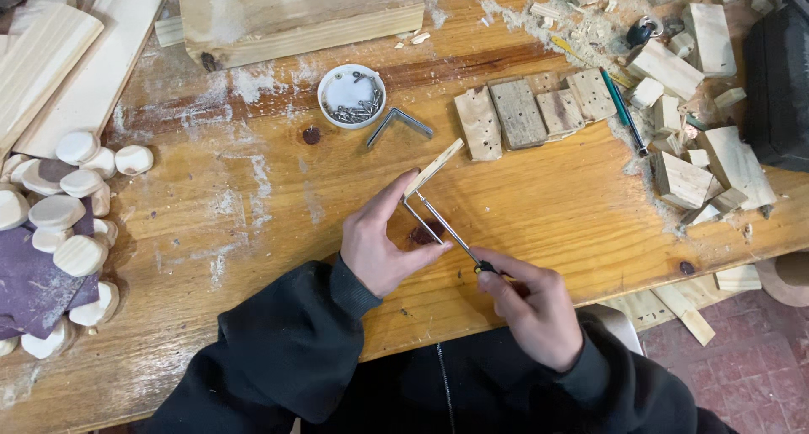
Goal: The person assembles small wooden blocks using metal corner brackets and screws. They align the brackets on the wood, insert screws, and tighten them with a screwdriver to join the pieces together.
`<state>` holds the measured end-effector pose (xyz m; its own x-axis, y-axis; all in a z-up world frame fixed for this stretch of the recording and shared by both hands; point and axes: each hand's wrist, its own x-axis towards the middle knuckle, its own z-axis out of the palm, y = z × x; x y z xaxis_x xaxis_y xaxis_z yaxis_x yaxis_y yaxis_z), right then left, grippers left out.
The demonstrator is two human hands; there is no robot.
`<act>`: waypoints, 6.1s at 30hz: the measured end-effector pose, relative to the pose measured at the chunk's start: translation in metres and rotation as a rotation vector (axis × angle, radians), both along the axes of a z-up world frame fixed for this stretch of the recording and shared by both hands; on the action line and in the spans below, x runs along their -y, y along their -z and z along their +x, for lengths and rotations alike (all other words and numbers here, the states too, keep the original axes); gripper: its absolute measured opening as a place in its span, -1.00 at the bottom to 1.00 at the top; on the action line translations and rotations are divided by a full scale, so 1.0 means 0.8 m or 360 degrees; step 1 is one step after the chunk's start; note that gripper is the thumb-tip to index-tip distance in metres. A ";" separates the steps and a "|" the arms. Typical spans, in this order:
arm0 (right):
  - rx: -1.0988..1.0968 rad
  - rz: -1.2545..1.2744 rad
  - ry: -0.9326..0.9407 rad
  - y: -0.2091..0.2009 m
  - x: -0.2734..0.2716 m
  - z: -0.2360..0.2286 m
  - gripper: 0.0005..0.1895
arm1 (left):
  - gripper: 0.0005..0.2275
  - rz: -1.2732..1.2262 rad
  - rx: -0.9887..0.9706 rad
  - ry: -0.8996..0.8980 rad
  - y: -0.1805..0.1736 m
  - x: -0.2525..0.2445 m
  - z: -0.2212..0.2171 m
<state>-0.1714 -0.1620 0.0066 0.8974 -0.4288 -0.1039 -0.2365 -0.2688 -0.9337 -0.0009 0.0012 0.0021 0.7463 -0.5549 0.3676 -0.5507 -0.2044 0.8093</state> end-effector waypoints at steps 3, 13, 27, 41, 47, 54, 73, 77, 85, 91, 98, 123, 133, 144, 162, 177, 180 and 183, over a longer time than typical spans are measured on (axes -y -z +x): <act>-0.0050 0.0868 0.0123 0.009 0.005 0.000 -0.61 | -0.22 -0.0006 -0.0036 -0.0010 -0.005 -0.001 -0.001; -0.0020 0.1439 0.0120 0.015 0.017 0.007 -0.65 | -0.21 0.0029 -0.0086 -0.0029 -0.017 -0.001 0.006; 0.0384 -0.1786 0.0032 0.045 0.150 0.007 -0.74 | -0.15 -0.0698 -0.1086 0.0344 0.000 -0.002 0.033; 0.0608 -0.0102 -0.0103 -0.053 0.053 0.108 -0.54 | -0.19 -0.0672 -0.1139 0.0681 0.004 -0.006 0.039; 0.0617 0.0154 -0.0045 -0.027 0.047 0.159 -0.51 | -0.24 -0.0786 -0.1179 0.0652 -0.010 -0.013 0.040; 0.0555 0.0198 -0.0246 -0.012 0.045 0.166 -0.64 | -0.17 -0.0618 -0.1053 0.0836 -0.012 -0.027 0.063; 0.0684 -0.0852 -0.0369 -0.058 0.006 0.218 -0.73 | -0.90 -0.0028 -0.0713 -0.0071 0.012 -0.047 0.113; 0.0649 -0.1058 -0.0376 -0.047 0.013 0.268 -0.80 | -0.87 -0.0056 -0.0636 -0.0300 0.005 -0.052 0.122; 0.0260 -0.1310 -0.0543 0.034 0.023 0.386 -0.88 | -0.81 -0.0021 -0.0747 -0.0449 0.012 -0.058 0.132; 0.0043 -0.1306 -0.0599 0.040 0.017 0.397 -0.83 | -0.83 -0.0173 -0.0839 -0.0403 0.003 -0.058 0.130; 0.0167 -0.1289 -0.0615 0.048 0.027 0.393 -0.96 | -0.82 -0.0207 -0.0844 -0.0352 0.007 -0.053 0.125; 0.0687 -0.0512 -0.0321 -0.076 -0.006 0.232 -0.81 | -0.85 -0.0361 -0.0874 -0.0067 0.007 -0.037 0.093; 0.0915 -0.0488 -0.0308 -0.028 -0.008 0.179 -0.83 | -0.82 -0.0256 -0.0779 -0.0046 -0.012 -0.022 0.065; 0.1066 -0.0856 -0.0313 -0.029 -0.021 0.176 -0.88 | -0.83 -0.0150 -0.0682 -0.0040 -0.018 -0.025 0.062; 0.0957 -0.0943 -0.0252 -0.015 -0.019 0.176 -0.98 | -0.83 -0.0129 0.0114 -0.0211 -0.002 -0.029 0.058; 0.0905 -0.0885 -0.0280 0.006 -0.017 0.179 -0.79 | -0.85 -0.0131 0.0323 -0.0230 -0.001 -0.023 0.055; 0.0913 -0.0835 -0.0305 0.005 -0.018 0.178 -0.77 | -0.86 -0.0131 0.0323 -0.0235 -0.003 -0.023 0.053; 0.0917 -0.0790 -0.0299 0.002 -0.017 0.180 -0.78 | -0.86 -0.0141 0.0277 -0.0227 -0.011 -0.024 0.051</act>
